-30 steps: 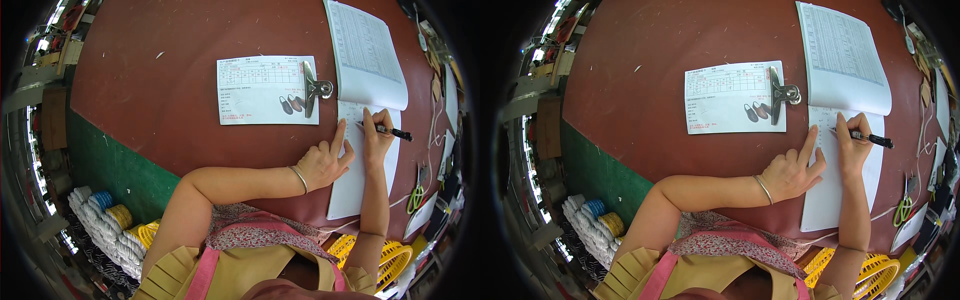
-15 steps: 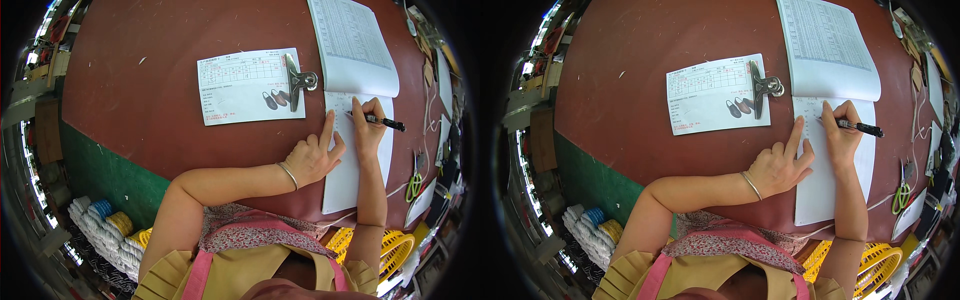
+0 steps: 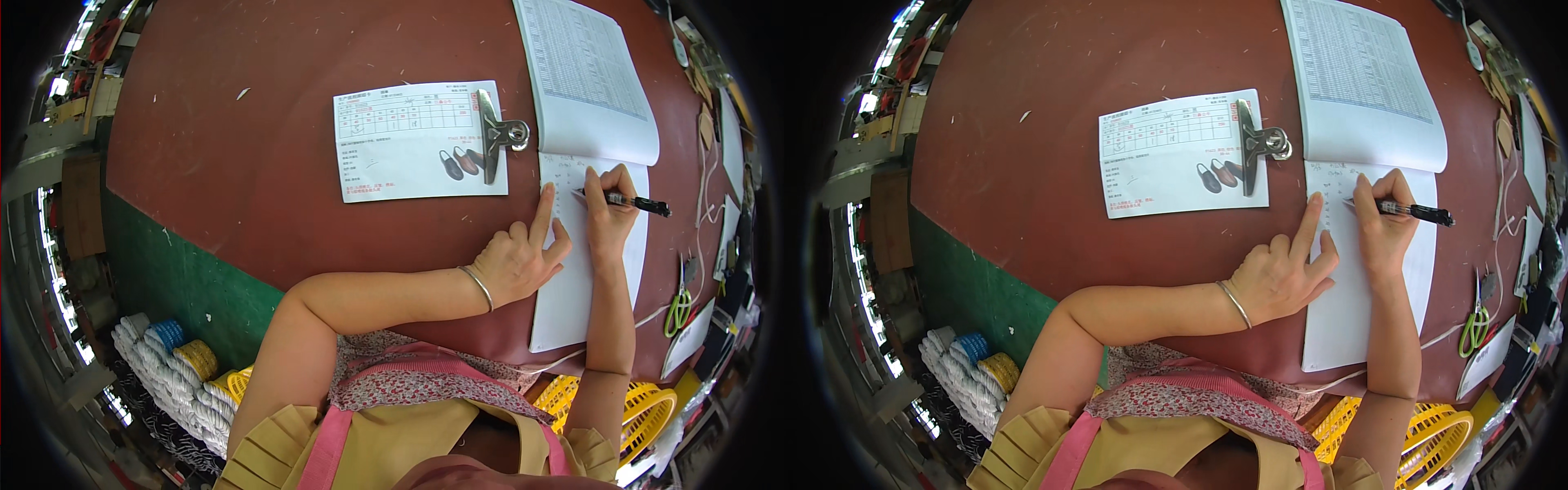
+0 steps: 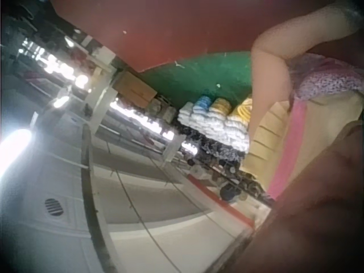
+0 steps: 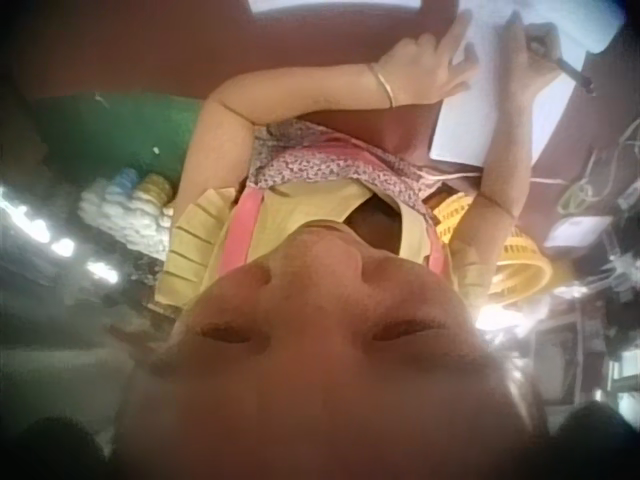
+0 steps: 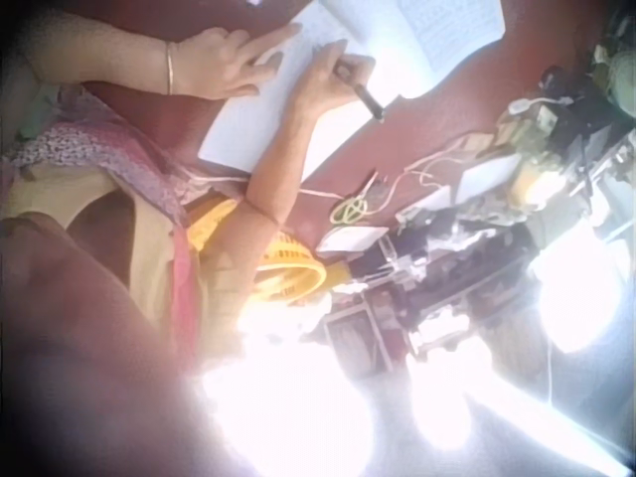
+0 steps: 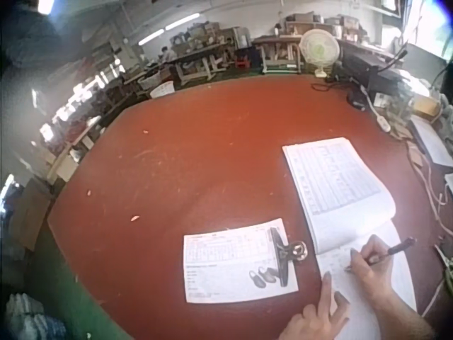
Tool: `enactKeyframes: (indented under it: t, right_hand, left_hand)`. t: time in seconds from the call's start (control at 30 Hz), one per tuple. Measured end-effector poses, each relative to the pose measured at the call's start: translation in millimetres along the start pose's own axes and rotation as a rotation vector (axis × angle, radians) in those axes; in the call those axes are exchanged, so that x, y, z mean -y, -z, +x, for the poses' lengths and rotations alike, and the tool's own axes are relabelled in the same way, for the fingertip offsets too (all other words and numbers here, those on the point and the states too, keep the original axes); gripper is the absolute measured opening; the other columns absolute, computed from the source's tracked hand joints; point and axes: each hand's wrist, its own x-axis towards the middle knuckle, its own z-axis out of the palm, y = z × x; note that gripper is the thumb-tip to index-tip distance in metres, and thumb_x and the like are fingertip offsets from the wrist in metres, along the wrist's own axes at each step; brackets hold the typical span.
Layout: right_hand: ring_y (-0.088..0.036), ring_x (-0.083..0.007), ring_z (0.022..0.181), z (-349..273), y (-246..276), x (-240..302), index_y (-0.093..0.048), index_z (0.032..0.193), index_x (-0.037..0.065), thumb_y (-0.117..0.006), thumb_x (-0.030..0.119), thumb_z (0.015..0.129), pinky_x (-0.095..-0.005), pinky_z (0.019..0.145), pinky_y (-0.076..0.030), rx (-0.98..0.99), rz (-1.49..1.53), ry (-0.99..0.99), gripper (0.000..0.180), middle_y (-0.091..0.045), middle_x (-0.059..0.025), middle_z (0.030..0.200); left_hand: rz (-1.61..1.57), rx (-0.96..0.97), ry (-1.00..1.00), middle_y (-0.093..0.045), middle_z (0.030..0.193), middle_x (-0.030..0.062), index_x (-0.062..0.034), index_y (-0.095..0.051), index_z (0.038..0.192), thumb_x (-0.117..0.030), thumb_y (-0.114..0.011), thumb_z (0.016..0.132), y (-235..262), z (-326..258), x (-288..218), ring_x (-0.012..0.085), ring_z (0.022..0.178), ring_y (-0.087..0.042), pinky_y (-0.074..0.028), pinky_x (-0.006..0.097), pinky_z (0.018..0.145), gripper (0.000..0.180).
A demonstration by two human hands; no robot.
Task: The person is writing numbers and notes into a notebook and on a production process sheet at a factory workstation.
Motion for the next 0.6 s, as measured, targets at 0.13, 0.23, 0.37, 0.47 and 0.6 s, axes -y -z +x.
enactKeyframes:
  t: [0.13,0.23,0.37,0.47,0.6]
  right_hand:
    - [-0.033,-0.0010,0.061,1,-1,-2,-0.045,0.070,0.008,-0.073,0.001,0.090,-0.0224,0.053,-0.027,0.011,-0.001,0.007,0.036,-0.043,0.0071,0.065]
    - [-0.035,-0.0012,0.061,1,-1,6,-0.047,0.070,0.007,-0.077,0.002,0.087,-0.0226,0.053,-0.027,0.001,-0.045,0.003,0.036,-0.044,0.0068,0.065]
    - [-0.037,-0.0028,0.060,1,-2,14,-0.049,0.069,0.006,-0.085,0.008,0.082,-0.0238,0.051,-0.029,-0.057,-0.166,0.039,0.038,-0.046,0.0057,0.065]
    - [-0.038,-0.0041,0.059,2,-4,7,-0.048,0.067,0.006,-0.086,0.010,0.081,-0.0247,0.051,-0.031,-0.042,-0.183,0.017,0.040,-0.047,0.0042,0.064]
    - [-0.037,-0.0032,0.059,-2,-5,3,-0.043,0.068,0.007,-0.074,0.002,0.086,-0.0250,0.051,-0.032,-0.043,-0.004,0.002,0.036,-0.044,0.0044,0.061]
  left_hand:
    - [-0.012,0.008,0.006,-0.049,0.141,0.0402,-0.0087,-0.057,0.113,-0.046,-0.072,0.084,0,0,0,0.0145,0.049,-0.049,-0.041,0.025,0.038,0.050]
    - [-0.026,0.003,0.006,-0.048,0.141,0.0405,-0.0086,-0.056,0.113,-0.046,-0.072,0.084,-2,0,-2,0.0148,0.050,-0.049,-0.042,0.025,0.038,0.050]
    - [-0.026,0.025,0.001,-0.045,0.144,0.0402,-0.0088,-0.057,0.115,-0.045,-0.073,0.082,0,3,-2,0.0168,0.051,-0.052,-0.046,0.028,0.039,0.052]
    - [-0.021,0.067,0.010,-0.044,0.146,0.0382,-0.0090,-0.060,0.116,-0.044,-0.071,0.084,4,3,3,0.0190,0.054,-0.059,-0.049,0.030,0.041,0.049]
    - [-0.002,0.051,-0.045,-0.048,0.144,0.0366,-0.0042,-0.060,0.116,-0.045,-0.066,0.090,6,3,8,0.0186,0.051,-0.056,-0.050,0.028,0.043,0.049]
